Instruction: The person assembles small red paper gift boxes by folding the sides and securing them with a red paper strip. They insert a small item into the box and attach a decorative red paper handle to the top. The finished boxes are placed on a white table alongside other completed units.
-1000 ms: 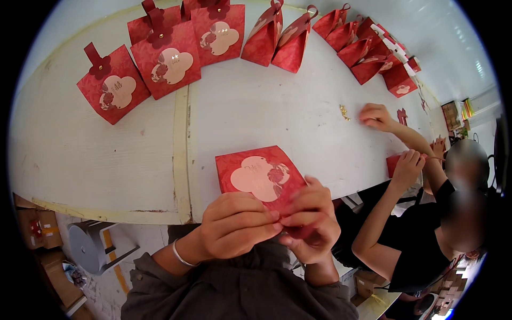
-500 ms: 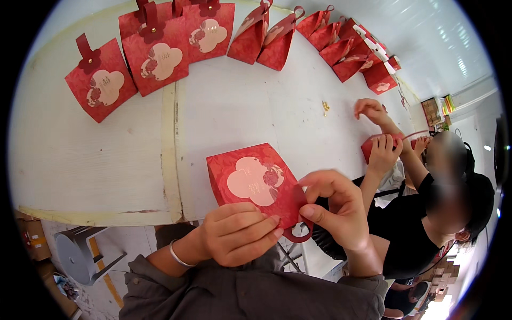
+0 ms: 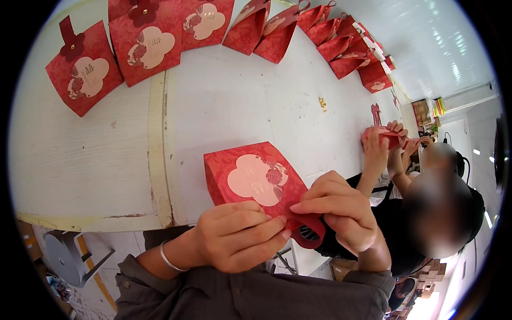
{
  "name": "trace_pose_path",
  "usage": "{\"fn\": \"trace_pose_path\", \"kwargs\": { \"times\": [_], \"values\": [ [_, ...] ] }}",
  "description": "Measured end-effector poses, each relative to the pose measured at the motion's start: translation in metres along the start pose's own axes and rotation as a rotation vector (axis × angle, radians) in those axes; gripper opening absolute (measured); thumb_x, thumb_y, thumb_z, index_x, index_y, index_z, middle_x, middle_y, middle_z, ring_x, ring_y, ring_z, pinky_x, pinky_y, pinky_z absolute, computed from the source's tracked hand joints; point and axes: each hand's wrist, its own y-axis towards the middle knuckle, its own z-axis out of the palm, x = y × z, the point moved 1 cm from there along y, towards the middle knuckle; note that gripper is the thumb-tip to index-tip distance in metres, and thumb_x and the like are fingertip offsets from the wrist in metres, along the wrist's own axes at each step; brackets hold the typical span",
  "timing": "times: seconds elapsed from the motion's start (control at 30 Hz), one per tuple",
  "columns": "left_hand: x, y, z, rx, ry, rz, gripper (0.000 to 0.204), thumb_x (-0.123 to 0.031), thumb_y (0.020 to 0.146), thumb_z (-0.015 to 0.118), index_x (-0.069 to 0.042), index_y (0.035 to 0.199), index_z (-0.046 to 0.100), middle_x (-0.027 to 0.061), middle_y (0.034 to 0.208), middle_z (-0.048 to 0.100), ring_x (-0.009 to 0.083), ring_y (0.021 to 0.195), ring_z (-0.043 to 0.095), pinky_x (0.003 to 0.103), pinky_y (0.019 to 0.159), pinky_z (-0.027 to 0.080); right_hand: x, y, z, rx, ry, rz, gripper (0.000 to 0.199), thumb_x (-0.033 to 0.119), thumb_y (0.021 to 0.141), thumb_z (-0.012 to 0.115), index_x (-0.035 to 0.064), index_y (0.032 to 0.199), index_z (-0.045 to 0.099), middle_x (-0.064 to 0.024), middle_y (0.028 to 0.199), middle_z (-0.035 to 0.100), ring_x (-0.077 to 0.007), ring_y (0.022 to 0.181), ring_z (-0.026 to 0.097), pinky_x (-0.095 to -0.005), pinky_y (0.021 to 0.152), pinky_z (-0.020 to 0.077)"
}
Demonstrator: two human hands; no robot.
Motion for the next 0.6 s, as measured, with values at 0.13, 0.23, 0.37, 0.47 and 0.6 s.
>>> {"fn": "trace_pose_path", "kwargs": {
  "times": [0.13,0.23,0.37,0.47,0.6],
  "values": [
    [0.006,0.004,-0.001,-0.024,-0.002,0.001,0.014,-0.005,0.065,0.067,-0.004,0.078,0.064,0.0043,0.080,0.063,0.0144,0.066,0.055,0.025,0.054,0.048,0.002,0.004,0.002,-0.018,-0.200,-0.096,0.040,-0.016,0.065,0.051,-0.0004,0.100,0.063,-0.0141,0.096,0.057,-0.0226,0.074,0.054,-0.0292,0.068,0.0419],
    [0.007,0.005,-0.001,-0.037,-0.015,-0.017,0.014,-0.005,0.064,0.068,-0.005,0.077,0.064,0.0039,0.079,0.063,0.0147,0.065,0.055,0.025,0.053,0.048,-0.007,-0.005,0.013,-0.225,-0.079,0.015,0.042,-0.020,0.064,0.048,-0.0012,0.098,0.064,-0.0140,0.099,0.056,-0.0212,0.078,0.057,-0.0264,0.062,0.0450],
    [0.006,0.005,-0.002,0.012,-0.030,-0.071,0.015,-0.005,0.067,0.072,-0.008,0.080,0.066,0.0033,0.085,0.066,0.0146,0.070,0.056,0.023,0.054,0.049,-0.009,0.000,0.022,-0.369,-0.014,-0.020,0.032,-0.018,0.068,0.058,-0.0005,0.095,0.065,-0.0118,0.084,0.062,-0.0174,0.073,0.060,-0.0243,0.057,0.0459],
    [0.009,0.008,0.001,-0.058,-0.041,-0.061,0.015,-0.006,0.062,0.068,-0.005,0.076,0.064,0.0036,0.076,0.063,0.0150,0.061,0.055,0.024,0.050,0.047,-0.010,0.005,0.025,-0.407,0.065,0.020,0.026,-0.012,0.070,0.064,0.0000,0.093,0.065,-0.0099,0.077,0.063,-0.0169,0.070,0.059,-0.0242,0.056,0.0454],
    [0.010,0.009,-0.002,-0.065,-0.065,-0.087,0.016,-0.007,0.061,0.069,-0.005,0.076,0.064,0.0033,0.076,0.063,0.0149,0.062,0.055,0.024,0.049,0.045,-0.007,0.010,0.025,-0.329,0.085,0.023,0.023,-0.010,0.072,0.064,0.0011,0.092,0.065,-0.0083,0.079,0.063,-0.0161,0.072,0.059,-0.0244,0.057,0.0454]
  ]
}}
